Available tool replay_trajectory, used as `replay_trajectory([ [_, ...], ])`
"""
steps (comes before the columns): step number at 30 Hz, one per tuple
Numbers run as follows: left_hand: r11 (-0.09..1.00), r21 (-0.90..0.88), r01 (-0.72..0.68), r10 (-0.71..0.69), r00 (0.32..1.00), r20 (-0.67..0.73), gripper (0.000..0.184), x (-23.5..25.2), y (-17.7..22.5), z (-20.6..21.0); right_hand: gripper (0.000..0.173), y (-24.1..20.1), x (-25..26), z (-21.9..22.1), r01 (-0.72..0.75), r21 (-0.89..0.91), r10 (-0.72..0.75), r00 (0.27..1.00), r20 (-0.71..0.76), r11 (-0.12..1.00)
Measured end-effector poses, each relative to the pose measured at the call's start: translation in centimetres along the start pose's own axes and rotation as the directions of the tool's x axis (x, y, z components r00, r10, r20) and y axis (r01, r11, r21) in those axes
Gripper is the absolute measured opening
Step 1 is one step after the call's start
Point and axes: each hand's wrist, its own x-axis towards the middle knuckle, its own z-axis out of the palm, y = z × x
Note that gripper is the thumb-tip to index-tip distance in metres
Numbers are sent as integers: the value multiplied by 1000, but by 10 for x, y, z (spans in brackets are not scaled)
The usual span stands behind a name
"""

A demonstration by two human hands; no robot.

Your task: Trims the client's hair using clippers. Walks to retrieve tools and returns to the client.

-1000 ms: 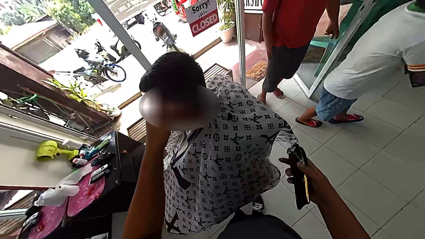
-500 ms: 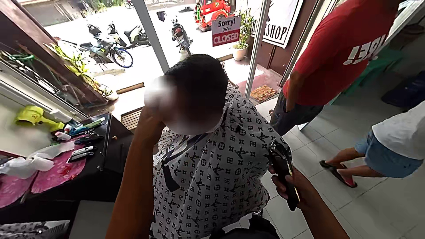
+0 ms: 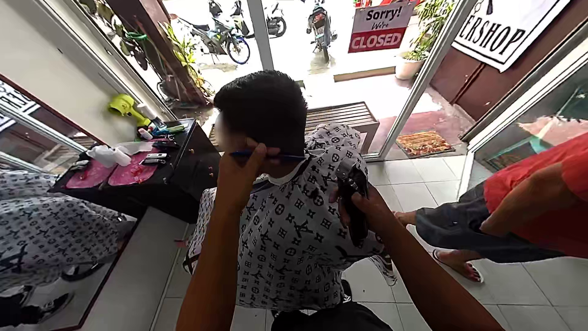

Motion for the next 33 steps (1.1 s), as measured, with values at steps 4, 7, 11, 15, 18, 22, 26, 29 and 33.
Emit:
replay_trajectory([
  [4, 999, 40, -35, 42, 983, -180, 9, -11, -32, 38, 69, 1, 16, -1, -96, 91, 88, 992, 89, 991],
  [7, 998, 25, -58, 62, 981, -185, 8, -18, -39, 44, 63, -3, 24, 3, -147, 144, 132, 985, 106, 979],
  [11, 999, -28, -32, 24, 973, -231, 4, -9, -36, 24, 60, -8, 33, 5, -247, 175, 238, 969, 70, 953],
  [15, 997, 75, 37, -21, 979, -203, 6, -7, -34, 0, 48, -7, 43, 8, -328, 257, 321, 944, 71, 909],
  [18, 988, 143, 56, -13, 959, -284, 6, -4, -29, -3, 51, -4, 58, 21, -338, 151, 337, 941, 36, 929],
  [22, 873, 471, 122, 38, 948, -316, 32, -8, -46, 11, 50, 4, 70, 43, -362, 149, 359, 932, 45, 920],
  [26, 902, 409, 141, 29, 924, -382, 32, -10, -63, 12, 54, 9, 78, 53, -346, 125, 346, 938, 27, 930],
  [29, 920, 355, 169, -15, 918, -397, 30, -15, -68, 7, 59, 14, 78, 55, -326, 99, 327, 945, 9, 940],
  [33, 941, 299, 160, -30, 917, -398, 27, -15, -74, 2, 60, 17, 81, 58, -311, 89, 313, 950, -13, 946],
])
